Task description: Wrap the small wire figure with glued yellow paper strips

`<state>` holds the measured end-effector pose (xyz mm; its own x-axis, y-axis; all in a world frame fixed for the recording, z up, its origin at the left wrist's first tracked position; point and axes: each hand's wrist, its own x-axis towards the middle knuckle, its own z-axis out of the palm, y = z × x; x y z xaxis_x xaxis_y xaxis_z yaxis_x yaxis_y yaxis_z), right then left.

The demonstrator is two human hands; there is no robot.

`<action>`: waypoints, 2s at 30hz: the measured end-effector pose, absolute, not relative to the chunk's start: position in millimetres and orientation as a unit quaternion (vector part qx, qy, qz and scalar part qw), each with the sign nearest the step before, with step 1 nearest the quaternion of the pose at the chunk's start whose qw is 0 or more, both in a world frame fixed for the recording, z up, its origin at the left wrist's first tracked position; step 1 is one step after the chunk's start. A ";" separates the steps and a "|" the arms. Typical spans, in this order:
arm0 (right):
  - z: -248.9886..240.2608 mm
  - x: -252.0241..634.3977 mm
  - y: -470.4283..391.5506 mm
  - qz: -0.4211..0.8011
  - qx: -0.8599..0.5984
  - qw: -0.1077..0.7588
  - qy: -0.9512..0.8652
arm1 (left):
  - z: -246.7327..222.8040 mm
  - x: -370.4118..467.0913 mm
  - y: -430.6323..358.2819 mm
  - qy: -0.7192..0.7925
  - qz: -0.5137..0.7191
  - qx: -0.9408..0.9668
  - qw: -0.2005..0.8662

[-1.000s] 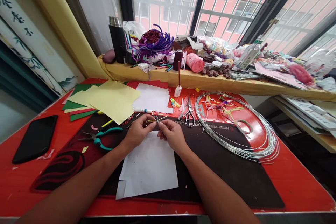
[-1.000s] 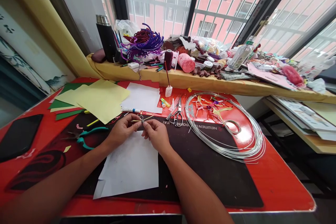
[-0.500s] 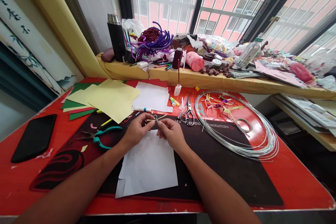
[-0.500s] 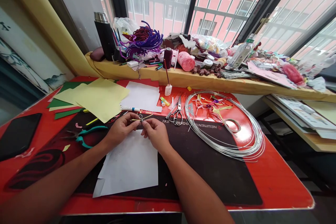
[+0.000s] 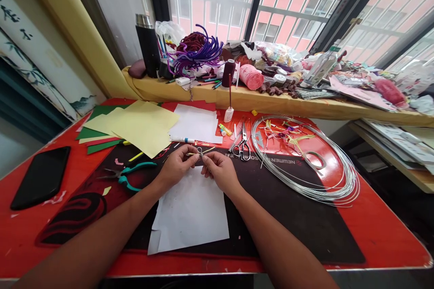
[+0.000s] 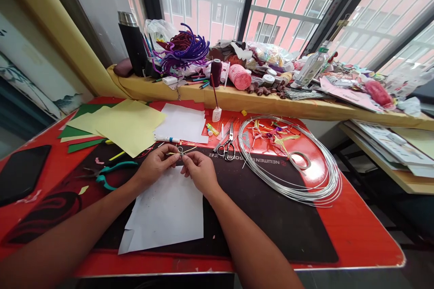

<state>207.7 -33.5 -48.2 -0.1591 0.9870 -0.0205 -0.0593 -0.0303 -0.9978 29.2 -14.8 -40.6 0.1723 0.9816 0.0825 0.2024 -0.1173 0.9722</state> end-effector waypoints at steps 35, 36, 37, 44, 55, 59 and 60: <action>-46.4 208.0 -32.9 0.575 -0.450 0.492 -0.474 | -38.3 19.9 -11.8 0.491 0.465 0.563 0.475; -46.6 208.0 -32.8 0.575 -0.450 0.492 -0.475 | -38.1 19.9 -11.9 0.493 0.464 0.564 0.473; -46.7 208.1 -32.7 0.574 -0.450 0.491 -0.477 | -37.8 19.9 -11.9 0.495 0.462 0.566 0.470; -46.1 208.1 -33.3 0.577 -0.449 0.479 -0.486 | -35.8 16.7 -10.3 0.498 0.463 0.566 0.465; -46.2 207.8 -34.8 0.578 -0.454 0.463 -0.495 | -29.0 -3.5 3.5 0.496 0.511 0.517 0.475; -45.0 207.6 -35.2 0.575 -0.452 0.458 -0.505 | -30.0 -4.5 4.1 0.498 0.510 0.511 0.480; -45.1 207.7 -35.1 0.576 -0.451 0.461 -0.502 | -30.2 -4.6 4.3 0.498 0.510 0.510 0.481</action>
